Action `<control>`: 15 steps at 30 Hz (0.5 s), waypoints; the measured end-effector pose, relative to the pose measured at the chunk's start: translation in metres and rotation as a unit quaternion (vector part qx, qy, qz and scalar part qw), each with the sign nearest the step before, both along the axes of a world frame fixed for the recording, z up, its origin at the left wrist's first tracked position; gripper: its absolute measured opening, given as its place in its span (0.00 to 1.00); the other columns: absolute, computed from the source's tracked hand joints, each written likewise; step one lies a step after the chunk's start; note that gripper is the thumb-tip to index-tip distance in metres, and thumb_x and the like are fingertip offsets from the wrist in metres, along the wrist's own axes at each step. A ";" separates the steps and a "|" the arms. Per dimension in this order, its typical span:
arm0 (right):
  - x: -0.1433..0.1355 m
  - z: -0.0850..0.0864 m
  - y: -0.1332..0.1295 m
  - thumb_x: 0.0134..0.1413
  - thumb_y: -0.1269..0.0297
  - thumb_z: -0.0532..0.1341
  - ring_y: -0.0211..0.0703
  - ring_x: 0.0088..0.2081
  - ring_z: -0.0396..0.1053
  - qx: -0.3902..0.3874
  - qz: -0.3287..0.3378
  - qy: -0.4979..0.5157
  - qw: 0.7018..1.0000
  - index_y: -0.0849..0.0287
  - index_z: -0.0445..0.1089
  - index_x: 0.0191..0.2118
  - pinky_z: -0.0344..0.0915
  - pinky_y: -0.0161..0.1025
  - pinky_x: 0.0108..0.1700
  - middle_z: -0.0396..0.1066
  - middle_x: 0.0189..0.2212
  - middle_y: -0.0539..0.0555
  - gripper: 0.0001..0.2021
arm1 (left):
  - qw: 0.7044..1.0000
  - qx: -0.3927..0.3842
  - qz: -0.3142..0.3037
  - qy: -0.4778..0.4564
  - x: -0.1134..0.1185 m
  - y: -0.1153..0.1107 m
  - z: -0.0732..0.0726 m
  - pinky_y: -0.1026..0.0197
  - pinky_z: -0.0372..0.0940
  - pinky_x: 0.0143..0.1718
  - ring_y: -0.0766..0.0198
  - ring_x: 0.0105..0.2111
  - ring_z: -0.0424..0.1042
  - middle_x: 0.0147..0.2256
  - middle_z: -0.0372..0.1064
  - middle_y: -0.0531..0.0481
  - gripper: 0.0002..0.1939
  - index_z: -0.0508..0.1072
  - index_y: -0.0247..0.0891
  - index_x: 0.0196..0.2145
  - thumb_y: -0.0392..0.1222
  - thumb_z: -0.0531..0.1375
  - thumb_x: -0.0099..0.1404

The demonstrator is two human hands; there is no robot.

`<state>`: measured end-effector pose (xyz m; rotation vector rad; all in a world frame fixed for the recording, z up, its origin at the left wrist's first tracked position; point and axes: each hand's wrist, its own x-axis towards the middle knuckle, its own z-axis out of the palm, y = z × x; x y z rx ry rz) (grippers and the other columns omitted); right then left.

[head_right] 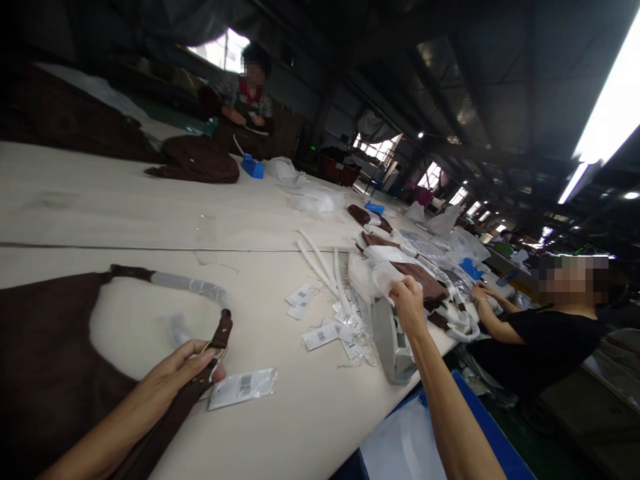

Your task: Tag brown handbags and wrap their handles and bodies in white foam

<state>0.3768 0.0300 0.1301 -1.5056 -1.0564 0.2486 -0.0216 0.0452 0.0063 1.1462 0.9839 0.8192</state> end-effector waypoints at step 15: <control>-0.174 -0.069 -0.004 0.45 0.54 0.66 0.35 0.19 0.61 -0.243 0.336 0.116 0.903 0.57 0.68 0.30 0.56 0.33 0.22 0.66 0.18 0.44 0.12 | 0.989 -0.028 0.032 -0.145 -0.015 -0.016 0.024 0.66 0.64 0.34 0.64 0.33 0.72 0.40 0.75 0.45 0.20 0.73 0.36 0.39 0.55 0.66 0.58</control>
